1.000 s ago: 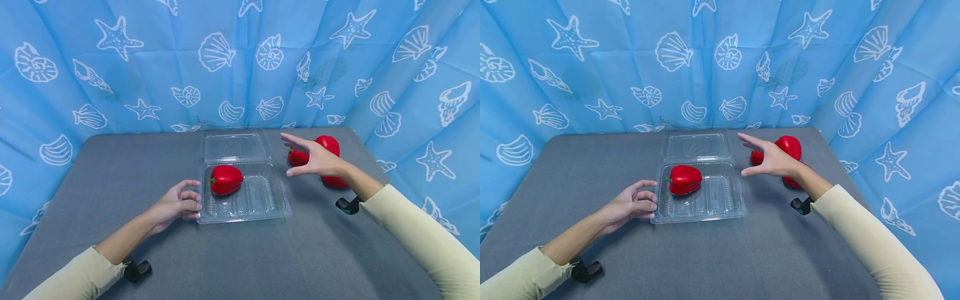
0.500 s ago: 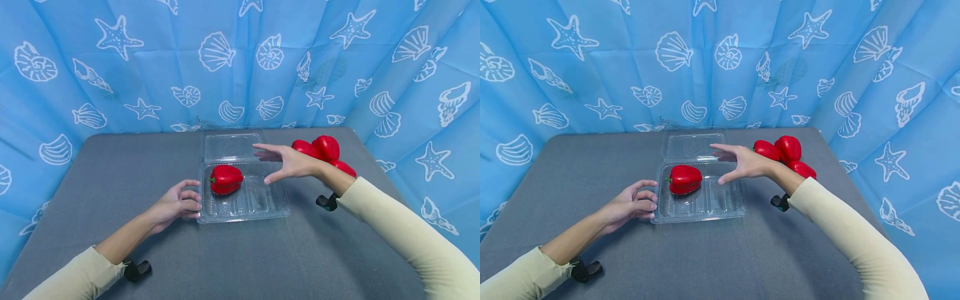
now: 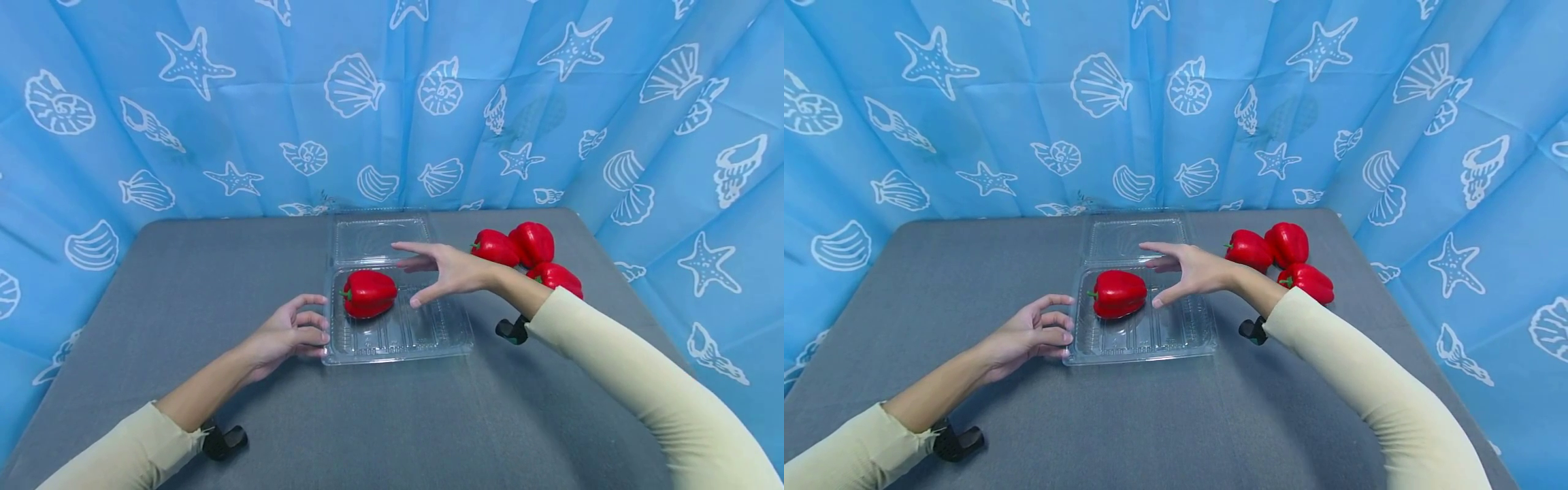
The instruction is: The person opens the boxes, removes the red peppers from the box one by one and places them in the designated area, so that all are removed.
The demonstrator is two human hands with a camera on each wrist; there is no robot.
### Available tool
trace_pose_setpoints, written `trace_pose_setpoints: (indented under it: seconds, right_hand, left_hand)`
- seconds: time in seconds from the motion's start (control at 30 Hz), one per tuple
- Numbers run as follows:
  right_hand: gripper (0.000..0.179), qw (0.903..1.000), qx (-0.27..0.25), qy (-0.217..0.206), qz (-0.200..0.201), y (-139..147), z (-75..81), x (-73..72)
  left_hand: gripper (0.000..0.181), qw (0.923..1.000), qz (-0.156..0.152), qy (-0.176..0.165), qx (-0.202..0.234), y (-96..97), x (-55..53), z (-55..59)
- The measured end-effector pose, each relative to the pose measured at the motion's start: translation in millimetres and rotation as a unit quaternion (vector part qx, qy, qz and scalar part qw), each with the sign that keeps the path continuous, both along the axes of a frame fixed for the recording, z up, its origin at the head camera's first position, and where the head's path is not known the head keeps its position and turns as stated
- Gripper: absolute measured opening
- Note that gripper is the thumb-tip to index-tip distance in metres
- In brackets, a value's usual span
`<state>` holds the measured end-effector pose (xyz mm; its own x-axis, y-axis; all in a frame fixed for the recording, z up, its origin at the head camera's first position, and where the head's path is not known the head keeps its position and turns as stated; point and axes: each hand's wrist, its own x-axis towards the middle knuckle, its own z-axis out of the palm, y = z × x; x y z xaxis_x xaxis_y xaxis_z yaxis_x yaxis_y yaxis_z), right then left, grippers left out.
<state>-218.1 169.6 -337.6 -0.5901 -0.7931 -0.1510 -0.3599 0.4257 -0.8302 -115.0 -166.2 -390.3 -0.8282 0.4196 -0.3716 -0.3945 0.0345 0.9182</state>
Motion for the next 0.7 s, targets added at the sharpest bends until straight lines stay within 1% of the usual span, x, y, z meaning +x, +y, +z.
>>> trace_pose_setpoints:
  seconds: [0.27,0.5,0.7]
  right_hand:
    - [0.095,0.9993,-0.013,-0.034,0.003,-16,-3.5,-0.2]
    - [0.093,0.9995,0.006,-0.03,0.001,-25,-7.0,-1.9]
    - [0.091,0.9993,0.014,-0.034,0.005,-33,-4.3,-3.2]
  left_hand:
    - [0.072,1.0,0.003,-0.001,-0.001,0.8,0.2,1.1]
    - [0.071,1.0,0.002,-0.003,0.001,1.4,-0.4,0.1]
    - [0.071,0.9999,0.007,-0.008,-0.004,1.6,-1.1,0.3]
